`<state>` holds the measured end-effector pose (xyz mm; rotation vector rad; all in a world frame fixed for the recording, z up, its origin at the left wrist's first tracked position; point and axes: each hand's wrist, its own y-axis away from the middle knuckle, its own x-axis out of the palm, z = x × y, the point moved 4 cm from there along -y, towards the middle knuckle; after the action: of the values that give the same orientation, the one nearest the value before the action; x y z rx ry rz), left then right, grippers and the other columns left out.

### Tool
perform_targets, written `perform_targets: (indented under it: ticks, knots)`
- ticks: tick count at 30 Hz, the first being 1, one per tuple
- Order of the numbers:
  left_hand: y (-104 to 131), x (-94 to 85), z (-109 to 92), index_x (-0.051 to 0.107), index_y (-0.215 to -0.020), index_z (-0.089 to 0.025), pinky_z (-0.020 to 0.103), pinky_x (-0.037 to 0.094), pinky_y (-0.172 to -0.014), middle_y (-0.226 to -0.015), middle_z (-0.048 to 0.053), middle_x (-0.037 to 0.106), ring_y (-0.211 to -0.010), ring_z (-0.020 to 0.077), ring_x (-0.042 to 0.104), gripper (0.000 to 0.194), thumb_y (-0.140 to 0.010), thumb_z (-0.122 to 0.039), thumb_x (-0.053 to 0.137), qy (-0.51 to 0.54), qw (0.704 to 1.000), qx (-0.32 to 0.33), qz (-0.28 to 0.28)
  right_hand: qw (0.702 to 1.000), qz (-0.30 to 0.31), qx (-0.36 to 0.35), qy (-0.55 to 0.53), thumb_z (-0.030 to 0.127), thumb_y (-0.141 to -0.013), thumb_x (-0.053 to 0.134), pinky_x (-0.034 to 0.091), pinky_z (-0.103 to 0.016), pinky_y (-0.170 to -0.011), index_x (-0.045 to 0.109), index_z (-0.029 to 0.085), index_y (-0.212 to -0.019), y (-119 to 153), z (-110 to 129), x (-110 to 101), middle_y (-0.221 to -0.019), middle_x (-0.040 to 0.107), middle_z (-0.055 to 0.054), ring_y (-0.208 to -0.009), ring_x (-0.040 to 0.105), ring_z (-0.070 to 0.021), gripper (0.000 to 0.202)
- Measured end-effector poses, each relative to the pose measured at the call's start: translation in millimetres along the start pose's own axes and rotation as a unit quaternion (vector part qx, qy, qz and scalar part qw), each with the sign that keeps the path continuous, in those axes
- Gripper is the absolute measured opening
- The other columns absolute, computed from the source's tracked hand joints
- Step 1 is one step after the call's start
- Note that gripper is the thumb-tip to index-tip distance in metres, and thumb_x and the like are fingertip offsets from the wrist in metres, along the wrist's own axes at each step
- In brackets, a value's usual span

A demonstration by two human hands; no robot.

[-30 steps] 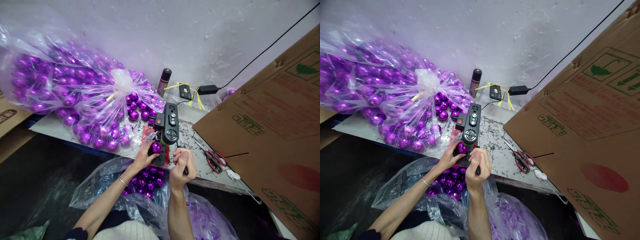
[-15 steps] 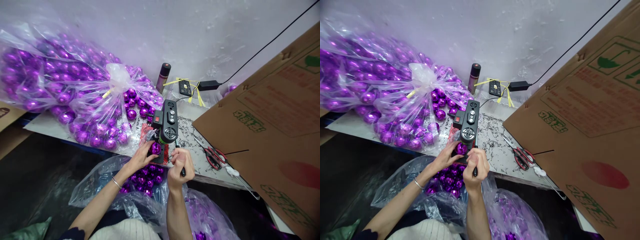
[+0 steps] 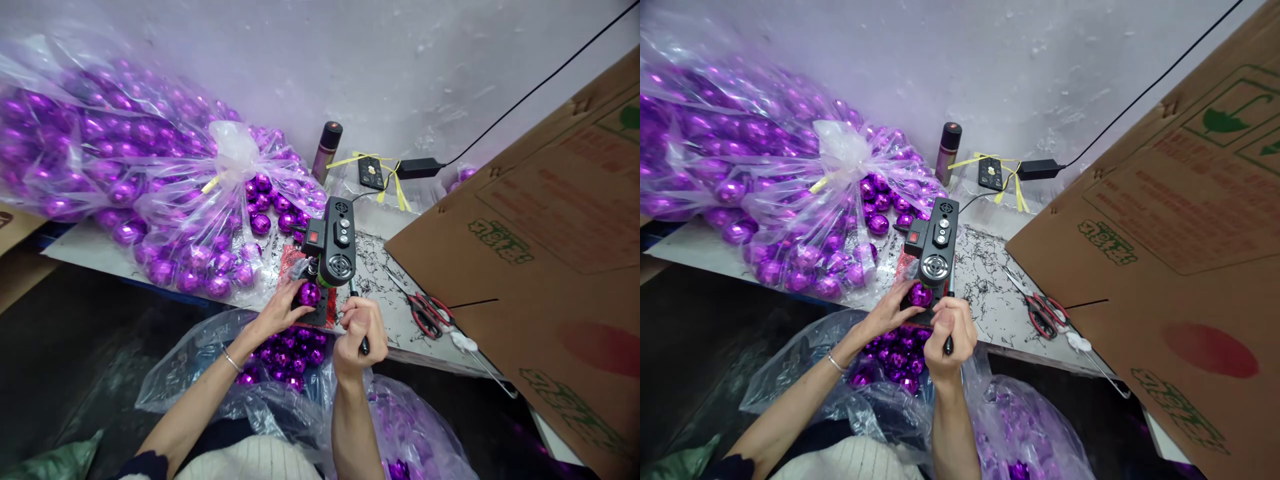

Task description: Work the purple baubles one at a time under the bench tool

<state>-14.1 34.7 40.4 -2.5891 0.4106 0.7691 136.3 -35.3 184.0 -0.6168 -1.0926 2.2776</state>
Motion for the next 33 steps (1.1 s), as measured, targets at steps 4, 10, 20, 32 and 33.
perform_targets:
  ticks: [4, 10, 20, 32, 33]
  knots:
    - [-3.9, 7.2, 0.2, 0.055, -0.150, -0.019, 0.060, 0.046, -0.125, -0.141, 0.017, 0.073, -0.136, 0.0358, 0.068, 0.063, -0.099, -0.049, 0.074, -0.010, 1.000, 0.002, -0.022, 1.000, 0.010, 0.000, 0.008, 0.014, -0.106, 0.046, 0.048, -0.030, -0.067, 0.054, 0.023, -0.073, 0.4, -0.4, -0.8, -0.066, 0.054, 0.003, -0.071, 0.063, -0.0147, 0.035]
    - [-5.5, 18.7, 6.5, 0.057, -0.150, -0.020, 0.057, 0.053, -0.119, -0.145, 0.018, 0.071, -0.136, 0.0356, 0.068, 0.065, -0.095, -0.047, 0.079, 0.005, 0.998, -0.007, -0.064, 1.000, 0.012, -0.009, 0.001, 0.013, -0.106, 0.046, 0.048, -0.030, -0.066, 0.054, 0.023, -0.074, 2.3, -2.0, -0.8, -0.066, 0.054, 0.003, -0.071, 0.063, -0.0145, 0.034]
    - [-2.6, 22.1, 10.0, 0.058, -0.151, -0.021, 0.059, 0.047, -0.125, -0.142, 0.016, 0.072, -0.136, 0.0353, 0.068, 0.067, -0.094, -0.046, 0.081, 0.010, 0.998, -0.009, -0.069, 0.999, -0.018, -0.035, 0.001, 0.021, -0.111, 0.036, 0.052, -0.031, -0.067, 0.052, 0.023, -0.076, 41.2, -25.6, 10.4, -0.076, 0.058, 0.001, -0.066, 0.059, -0.0123, 0.038]
    - [-4.1, 23.8, 11.4, 0.058, -0.149, -0.021, 0.061, 0.043, -0.128, -0.140, 0.016, 0.074, -0.134, 0.0346, 0.070, 0.067, -0.093, -0.052, 0.081, 0.022, 0.997, 0.002, -0.072, 0.998, -0.042, -0.045, -0.003, 0.026, -0.113, 0.033, 0.056, -0.035, -0.075, 0.049, 0.023, -0.074, 53.0, -38.7, 14.0, -0.075, 0.054, 0.003, -0.064, 0.057, -0.0119, 0.042]
    - [-4.5, 24.1, 11.4, 0.058, -0.149, -0.021, 0.060, 0.043, -0.128, -0.140, 0.016, 0.074, -0.135, 0.0346, 0.070, 0.067, -0.093, -0.051, 0.080, 0.023, 0.997, -0.001, -0.070, 0.998, -0.040, -0.042, -0.009, 0.027, -0.113, 0.033, 0.056, -0.035, -0.073, 0.049, 0.023, -0.074, 53.8, -39.8, 14.4, -0.075, 0.054, 0.003, -0.064, 0.057, -0.0121, 0.042]
